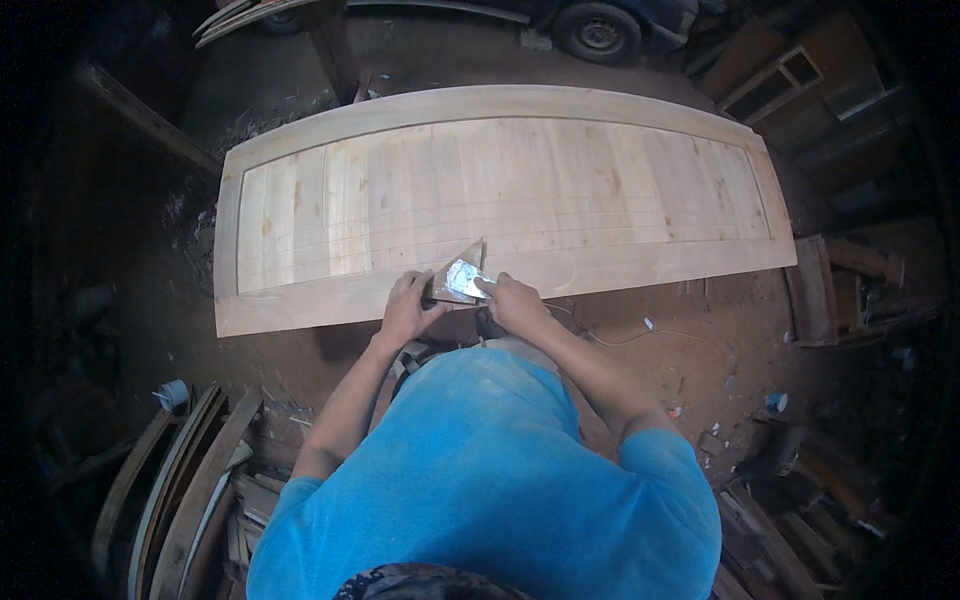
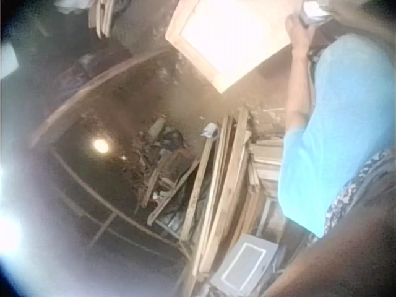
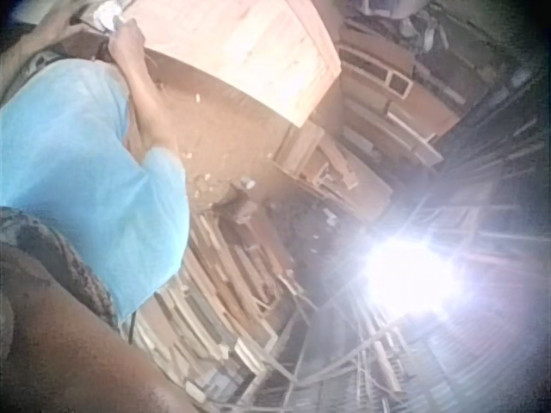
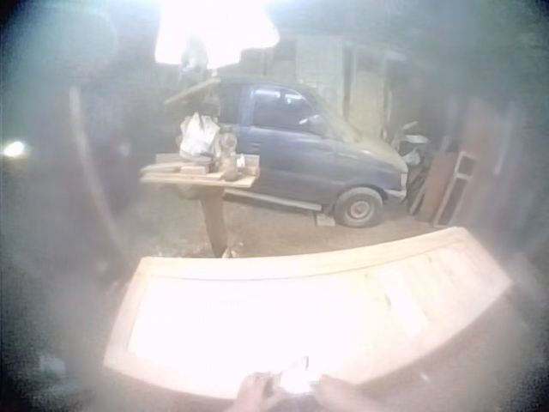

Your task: The person uses a hammer and chisel to chip away wood from a large panel, then applies a white filler substance to the surface using a putty knife. The person works on a single large wooden object in a cluttered workshop.

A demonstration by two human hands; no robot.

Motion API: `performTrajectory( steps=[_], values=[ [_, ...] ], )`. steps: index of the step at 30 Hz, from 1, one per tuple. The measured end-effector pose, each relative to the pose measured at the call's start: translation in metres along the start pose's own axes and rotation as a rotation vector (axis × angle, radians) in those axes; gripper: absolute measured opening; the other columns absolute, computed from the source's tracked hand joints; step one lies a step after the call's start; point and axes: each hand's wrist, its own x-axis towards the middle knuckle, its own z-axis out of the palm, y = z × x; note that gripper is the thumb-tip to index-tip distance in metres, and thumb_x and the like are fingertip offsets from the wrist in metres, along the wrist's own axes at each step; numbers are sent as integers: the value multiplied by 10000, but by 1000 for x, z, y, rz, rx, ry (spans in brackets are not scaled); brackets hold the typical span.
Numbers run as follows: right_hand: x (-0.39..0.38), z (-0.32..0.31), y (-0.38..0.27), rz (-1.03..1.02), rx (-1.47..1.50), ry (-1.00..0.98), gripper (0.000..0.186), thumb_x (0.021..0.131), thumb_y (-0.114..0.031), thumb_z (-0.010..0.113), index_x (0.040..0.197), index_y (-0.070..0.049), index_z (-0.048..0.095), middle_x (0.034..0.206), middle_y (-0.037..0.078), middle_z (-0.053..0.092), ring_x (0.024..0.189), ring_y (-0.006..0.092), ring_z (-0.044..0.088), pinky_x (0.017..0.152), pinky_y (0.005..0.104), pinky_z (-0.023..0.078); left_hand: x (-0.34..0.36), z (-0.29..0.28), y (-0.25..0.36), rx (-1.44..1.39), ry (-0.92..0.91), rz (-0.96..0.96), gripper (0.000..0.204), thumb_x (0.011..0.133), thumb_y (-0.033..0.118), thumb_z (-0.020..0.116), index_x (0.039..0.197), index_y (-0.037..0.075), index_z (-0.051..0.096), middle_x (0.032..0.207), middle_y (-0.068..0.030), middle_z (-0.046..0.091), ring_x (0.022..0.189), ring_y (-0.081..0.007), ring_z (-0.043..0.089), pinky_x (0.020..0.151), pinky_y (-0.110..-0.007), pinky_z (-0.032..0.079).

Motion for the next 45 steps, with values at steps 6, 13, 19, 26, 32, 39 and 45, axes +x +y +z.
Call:
performTrajectory(
  steps=[6,13,19,26,32,39,45],
  values=[
    [1,4,-10,-5,-301,-163,433,933,-88,520,1347,-139,639,1000,217,629,917,405,676,818,500,555,2,0,-14,-73,-92,-78,552,829,239,820,1298,-3,659,1142,-178,641,1099,-378,588,971,-456,493],
    [14,-39,-7,-110,-236,-217,415,981,-146,550,1387,-162,634,979,209,637,960,381,665,836,471,542,-1,9,-24,-176,-27,-90,515,806,240,841,1233,4,677,1145,-172,643,1102,-380,589,974,-458,493],
    [18,12,11,-56,-23,-90,380,1017,-326,612,1367,-187,664,942,189,637,918,379,642,813,480,510,-6,18,-15,-188,9,-164,526,786,248,858,1223,19,676,1145,-164,645,1110,-372,590,983,-455,492],
    [27,-19,-14,13,-111,-229,373,969,-318,632,1285,-133,703,1007,242,720,986,421,694,872,518,542,-7,14,-23,-158,38,-151,515,773,263,866,1191,26,682,1107,-159,648,1088,-374,594,959,-466,496],
    [104,-22,-38,91,-168,-328,363,929,-347,627,1022,-22,759,991,278,725,945,451,704,856,523,553,-8,20,-26,-187,69,-92,526,776,299,863,1184,21,682,1087,-159,644,1071,-374,598,923,-473,504],
    [70,-10,-61,136,-172,-510,393,912,-326,620,1047,21,748,1003,303,721,951,457,706,869,499,560,-16,18,-21,-188,70,-109,495,824,287,825,1218,28,677,1109,-162,634,1076,-372,596,928,-471,502],
    [44,-28,-43,21,-21,-364,520,940,-355,692,1355,-46,639,1063,300,711,994,469,687,889,491,544,-12,17,-24,-174,72,-144,498,815,283,833,1216,31,678,1119,-164,632,1095,-370,596,949,-471,502]
  ],
)
